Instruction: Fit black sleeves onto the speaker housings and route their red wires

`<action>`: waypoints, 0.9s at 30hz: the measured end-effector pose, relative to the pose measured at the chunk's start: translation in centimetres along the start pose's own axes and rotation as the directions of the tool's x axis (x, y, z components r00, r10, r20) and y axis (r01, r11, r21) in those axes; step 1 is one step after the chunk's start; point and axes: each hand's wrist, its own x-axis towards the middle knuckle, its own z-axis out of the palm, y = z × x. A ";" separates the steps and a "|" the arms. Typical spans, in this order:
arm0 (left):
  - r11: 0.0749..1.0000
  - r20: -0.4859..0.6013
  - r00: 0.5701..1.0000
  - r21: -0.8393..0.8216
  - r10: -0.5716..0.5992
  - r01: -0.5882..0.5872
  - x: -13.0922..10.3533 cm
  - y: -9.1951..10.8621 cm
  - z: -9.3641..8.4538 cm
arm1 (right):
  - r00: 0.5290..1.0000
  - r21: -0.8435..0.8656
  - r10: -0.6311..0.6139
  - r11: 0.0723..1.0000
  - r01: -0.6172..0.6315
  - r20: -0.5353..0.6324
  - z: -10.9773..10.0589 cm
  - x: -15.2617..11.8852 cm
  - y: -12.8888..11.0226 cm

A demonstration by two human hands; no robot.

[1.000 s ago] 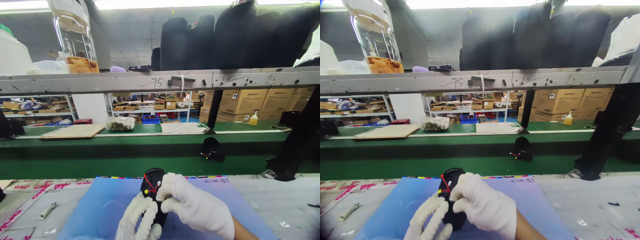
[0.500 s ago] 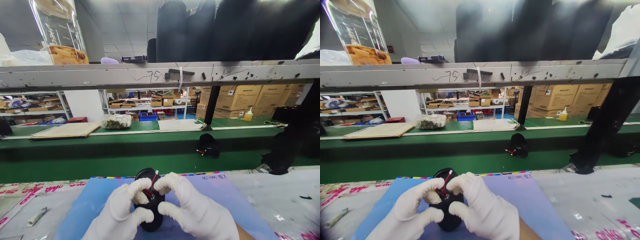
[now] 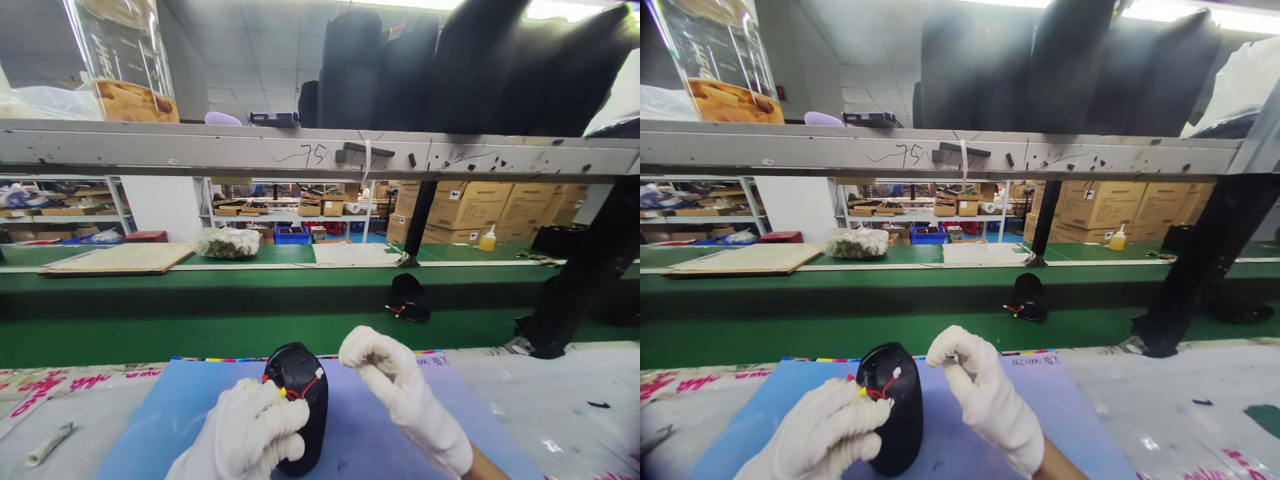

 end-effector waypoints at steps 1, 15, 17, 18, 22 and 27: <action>1.000 0.003 1.000 -0.013 -0.013 0.013 0.0 0.0 0.0 | 0.997 -0.023 -0.076 0.997 0.076 -0.005 0.1 0.0 0.5; 0.960 0.110 0.980 -0.206 -0.167 0.187 1.6 0.9 -1.6 | 0.852 -0.465 -0.522 0.746 0.477 0.035 4.9 1.0 1.7; 0.951 0.115 0.976 -0.231 -0.182 0.205 1.0 0.8 -1.3 | 0.873 -0.468 -0.487 0.772 0.430 -0.002 4.8 0.7 1.8; 0.948 0.116 0.975 -0.237 -0.192 0.214 0.8 0.8 -1.1 | 0.883 -0.470 -0.469 0.783 0.408 -0.014 4.7 0.5 1.7; 0.954 0.082 0.962 -0.129 -0.261 0.270 0.2 1.2 -0.4 | 0.882 -0.482 -0.470 0.767 0.424 0.028 4.6 0.2 1.5; 0.968 -0.048 0.992 0.218 -0.116 0.123 0.0 0.3 -1.9 | 0.890 -0.500 -0.452 0.756 0.422 0.068 4.9 0.1 1.1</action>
